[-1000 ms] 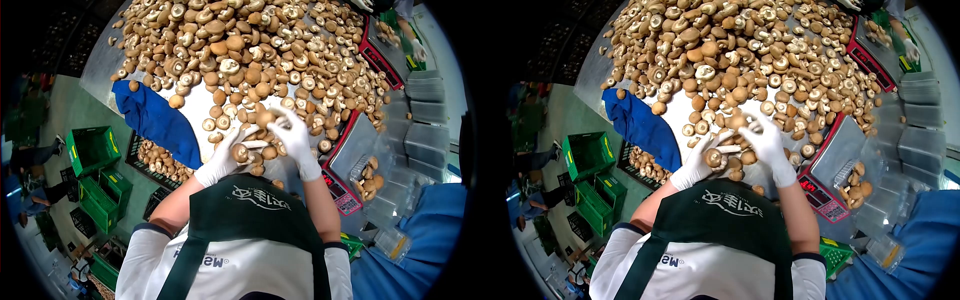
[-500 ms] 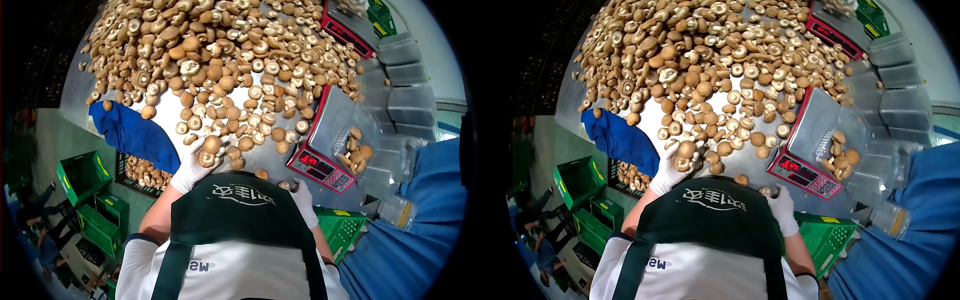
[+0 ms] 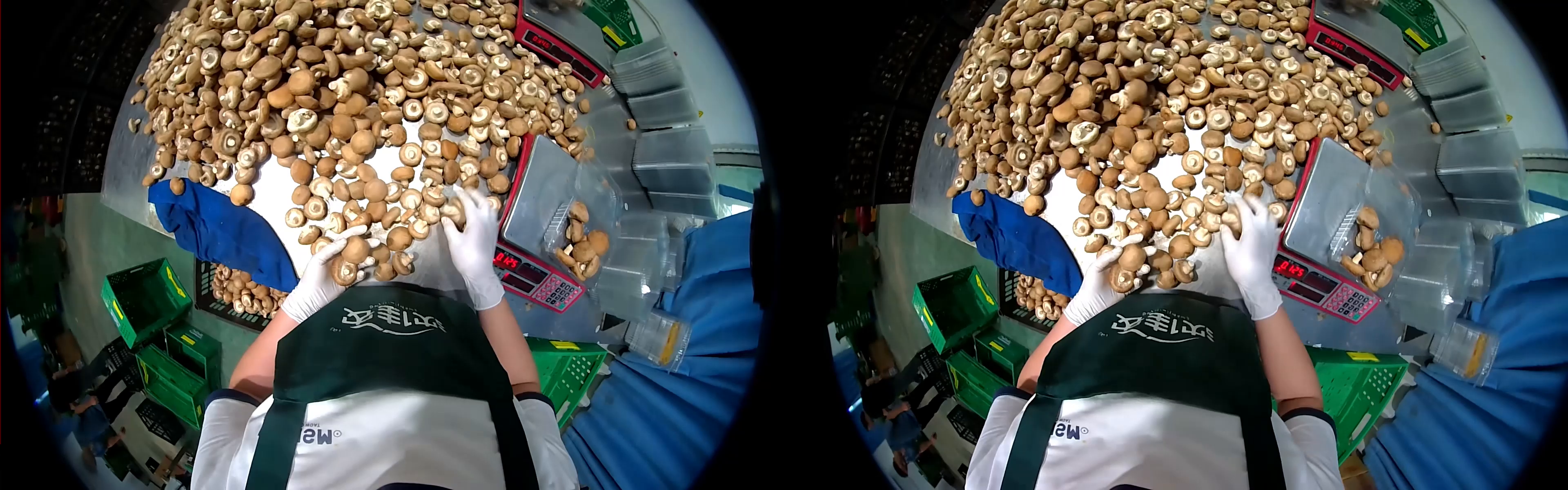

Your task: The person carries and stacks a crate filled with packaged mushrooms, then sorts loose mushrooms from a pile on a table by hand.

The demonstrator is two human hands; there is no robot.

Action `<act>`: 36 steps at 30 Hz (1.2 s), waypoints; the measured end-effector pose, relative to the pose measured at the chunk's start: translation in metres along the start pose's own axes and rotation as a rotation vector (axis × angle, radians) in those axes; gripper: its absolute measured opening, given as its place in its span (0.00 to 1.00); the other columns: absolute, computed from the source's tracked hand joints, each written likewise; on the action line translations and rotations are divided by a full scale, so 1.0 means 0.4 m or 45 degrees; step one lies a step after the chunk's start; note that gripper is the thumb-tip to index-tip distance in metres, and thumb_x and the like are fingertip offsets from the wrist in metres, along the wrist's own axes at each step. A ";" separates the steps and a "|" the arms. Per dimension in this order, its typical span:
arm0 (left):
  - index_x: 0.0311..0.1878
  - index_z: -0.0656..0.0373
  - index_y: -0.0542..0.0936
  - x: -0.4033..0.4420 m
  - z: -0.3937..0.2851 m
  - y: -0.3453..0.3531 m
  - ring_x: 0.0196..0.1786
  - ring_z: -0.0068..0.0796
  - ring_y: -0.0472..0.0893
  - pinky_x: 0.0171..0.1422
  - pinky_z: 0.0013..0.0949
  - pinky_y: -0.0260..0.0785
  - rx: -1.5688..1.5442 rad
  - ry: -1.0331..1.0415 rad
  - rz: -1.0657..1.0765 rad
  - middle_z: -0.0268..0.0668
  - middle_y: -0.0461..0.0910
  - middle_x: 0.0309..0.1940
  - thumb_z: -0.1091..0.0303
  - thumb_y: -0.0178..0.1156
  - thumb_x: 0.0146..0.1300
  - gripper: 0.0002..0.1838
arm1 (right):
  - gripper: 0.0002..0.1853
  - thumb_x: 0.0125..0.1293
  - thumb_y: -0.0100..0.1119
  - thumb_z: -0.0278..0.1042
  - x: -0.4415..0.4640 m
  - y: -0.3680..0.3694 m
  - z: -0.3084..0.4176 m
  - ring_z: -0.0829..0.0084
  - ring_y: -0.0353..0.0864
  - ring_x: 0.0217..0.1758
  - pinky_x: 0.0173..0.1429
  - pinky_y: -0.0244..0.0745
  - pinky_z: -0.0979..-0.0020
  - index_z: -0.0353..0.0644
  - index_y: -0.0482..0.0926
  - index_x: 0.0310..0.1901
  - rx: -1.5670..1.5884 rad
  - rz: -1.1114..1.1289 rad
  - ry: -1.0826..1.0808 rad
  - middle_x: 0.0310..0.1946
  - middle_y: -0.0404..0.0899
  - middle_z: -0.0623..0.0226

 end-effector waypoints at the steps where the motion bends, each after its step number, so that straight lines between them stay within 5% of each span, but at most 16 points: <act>1: 0.66 0.55 0.70 0.000 -0.001 0.003 0.52 0.37 0.81 0.52 0.38 0.76 -0.006 -0.006 0.019 0.44 0.77 0.59 0.59 0.52 0.70 0.23 | 0.25 0.53 0.68 0.33 0.025 -0.008 0.007 0.56 0.72 0.58 0.64 0.66 0.56 0.45 0.79 0.55 -0.038 0.003 0.013 0.54 0.76 0.59; 6: 0.67 0.57 0.69 0.007 0.000 0.021 0.53 0.34 0.81 0.50 0.35 0.76 0.070 -0.019 -0.003 0.43 0.77 0.59 0.60 0.51 0.71 0.24 | 0.13 0.56 0.66 0.32 0.073 0.078 -0.009 0.58 0.74 0.56 0.61 0.68 0.59 0.42 0.84 0.44 0.061 0.233 -0.073 0.47 0.81 0.63; 9: 0.68 0.59 0.68 0.008 0.000 0.031 0.56 0.38 0.80 0.55 0.40 0.77 0.076 -0.038 -0.012 0.44 0.76 0.59 0.62 0.49 0.71 0.24 | 0.10 0.61 0.65 0.33 0.096 0.094 -0.076 0.66 0.78 0.49 0.56 0.71 0.66 0.39 0.84 0.42 0.578 0.222 0.210 0.42 0.84 0.64; 11: 0.68 0.59 0.67 -0.003 0.003 0.053 0.58 0.41 0.79 0.58 0.42 0.76 0.077 -0.088 -0.060 0.45 0.75 0.60 0.63 0.48 0.71 0.24 | 0.11 0.70 0.58 0.35 0.091 0.095 -0.100 0.82 0.74 0.41 0.48 0.70 0.79 0.35 0.82 0.44 1.192 0.254 0.485 0.38 0.82 0.71; 16: 0.70 0.59 0.65 0.004 0.014 0.081 0.66 0.40 0.72 0.68 0.42 0.70 0.295 -0.030 0.075 0.46 0.69 0.66 0.62 0.50 0.67 0.29 | 0.09 0.71 0.56 0.34 0.027 0.063 -0.110 0.84 0.70 0.35 0.39 0.67 0.77 0.41 0.82 0.46 1.476 0.290 0.793 0.36 0.78 0.76; 23: 0.67 0.61 0.68 0.012 0.031 0.053 0.64 0.40 0.74 0.69 0.43 0.68 0.253 -0.089 0.068 0.46 0.73 0.62 0.62 0.50 0.69 0.26 | 0.10 0.68 0.59 0.30 -0.153 0.110 -0.034 0.78 0.80 0.42 0.49 0.75 0.74 0.39 0.81 0.49 0.883 0.595 0.368 0.37 0.83 0.66; 27: 0.65 0.62 0.69 0.013 0.030 0.059 0.62 0.40 0.75 0.67 0.43 0.69 0.237 -0.093 0.126 0.45 0.73 0.61 0.66 0.48 0.70 0.22 | 0.10 0.65 0.61 0.28 -0.112 0.109 -0.065 0.71 0.81 0.39 0.47 0.75 0.72 0.39 0.80 0.47 0.831 0.263 0.282 0.39 0.83 0.62; 31: 0.66 0.62 0.68 0.023 0.030 0.038 0.64 0.39 0.74 0.68 0.42 0.68 0.308 -0.087 0.101 0.45 0.73 0.61 0.66 0.48 0.69 0.23 | 0.19 0.58 0.68 0.36 0.022 0.059 -0.048 0.57 0.79 0.47 0.53 0.75 0.63 0.41 0.79 0.51 0.077 -0.067 0.088 0.46 0.78 0.56; 36: 0.68 0.60 0.66 0.017 0.016 0.070 0.66 0.39 0.72 0.69 0.41 0.66 0.482 0.010 0.201 0.45 0.72 0.63 0.63 0.48 0.71 0.24 | 0.22 0.56 0.69 0.37 0.059 0.069 -0.032 0.58 0.79 0.49 0.54 0.75 0.63 0.40 0.78 0.52 0.390 0.141 0.251 0.47 0.78 0.56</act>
Point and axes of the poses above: each hand's wrist, its own x-axis towards the middle knuckle, its own y-axis out of the palm, z = x × y, the point moved 5 cm from there along x, towards the middle knuckle
